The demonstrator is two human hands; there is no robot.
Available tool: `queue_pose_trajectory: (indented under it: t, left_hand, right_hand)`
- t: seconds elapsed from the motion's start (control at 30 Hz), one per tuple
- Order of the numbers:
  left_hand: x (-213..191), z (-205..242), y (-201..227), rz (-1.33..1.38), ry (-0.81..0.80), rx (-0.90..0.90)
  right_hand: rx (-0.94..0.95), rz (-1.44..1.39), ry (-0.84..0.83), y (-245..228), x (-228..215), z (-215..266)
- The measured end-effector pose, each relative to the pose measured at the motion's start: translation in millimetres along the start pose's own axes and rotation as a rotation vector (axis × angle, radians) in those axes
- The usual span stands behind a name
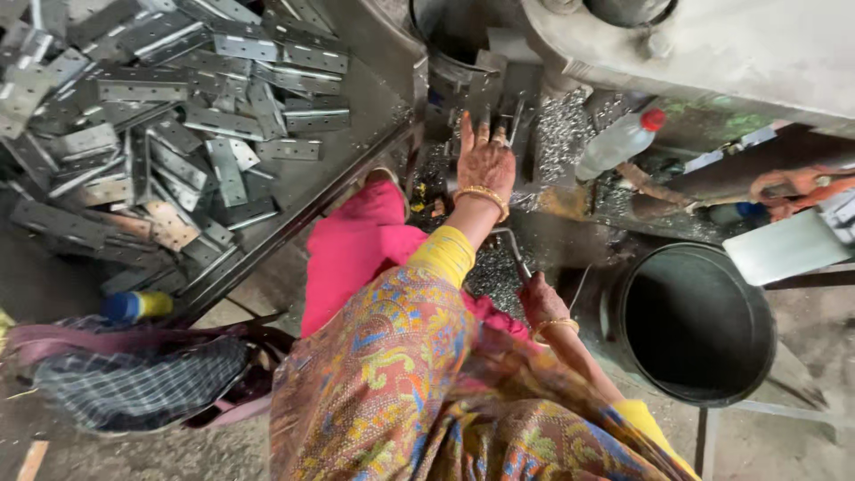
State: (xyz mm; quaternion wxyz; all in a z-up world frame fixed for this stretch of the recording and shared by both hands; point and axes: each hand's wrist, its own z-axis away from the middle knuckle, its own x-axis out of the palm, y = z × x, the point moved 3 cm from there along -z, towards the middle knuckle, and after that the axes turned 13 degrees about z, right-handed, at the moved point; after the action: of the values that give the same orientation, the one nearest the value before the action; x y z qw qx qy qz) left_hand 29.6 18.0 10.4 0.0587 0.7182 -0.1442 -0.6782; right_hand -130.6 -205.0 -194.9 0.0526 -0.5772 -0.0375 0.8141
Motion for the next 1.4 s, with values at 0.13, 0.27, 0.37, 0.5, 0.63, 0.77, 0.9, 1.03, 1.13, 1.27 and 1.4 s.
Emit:
queue_pose_trajectory:
  t: [0.13,0.27,0.37,0.5,0.63,0.77,0.9,1.03,1.13,1.27,1.4]
  left_hand:
    - [-1,-19,2,-0.132,-0.223,-0.034]
    - [5,-27,3,-0.137,-0.118,-0.015]
    - [11,-27,-5,0.009,-0.102,-0.041]
    - [12,-49,-8,-0.076,-0.217,-0.031]
    - [3,-66,0,-0.061,-0.204,-0.055]
    - [-1,-54,-4,-0.087,-0.204,-0.056]
    - [-12,-49,1,-0.044,-0.236,-0.056]
    - [1,-51,0,-0.049,-0.248,-0.068]
    - [10,-55,-12,-0.082,-0.147,-0.093]
    - [8,-27,-5,-0.004,-0.144,-0.040]
    - [19,61,-12,-0.001,0.091,0.199]
  right_hand:
    - [0.028,0.088,0.058,13,-40,5]
    - [-0.019,-0.023,0.077,-9,-9,9]
    - [-0.019,-0.009,0.012,-8,-13,1]
    - [0.023,0.071,0.031,10,-37,-3]
    - [-0.055,-0.038,0.044,-5,-14,-3]
    - [-0.033,0.008,0.044,-12,-40,13]
    - [0.056,0.114,0.021,-21,-72,13]
    - [-0.021,-0.026,0.057,-22,-19,11]
    - [-0.066,-0.042,0.057,-28,-13,4]
    - [-0.017,0.130,0.041,-26,-82,28]
    - [-0.115,0.216,0.127,-52,-134,36]
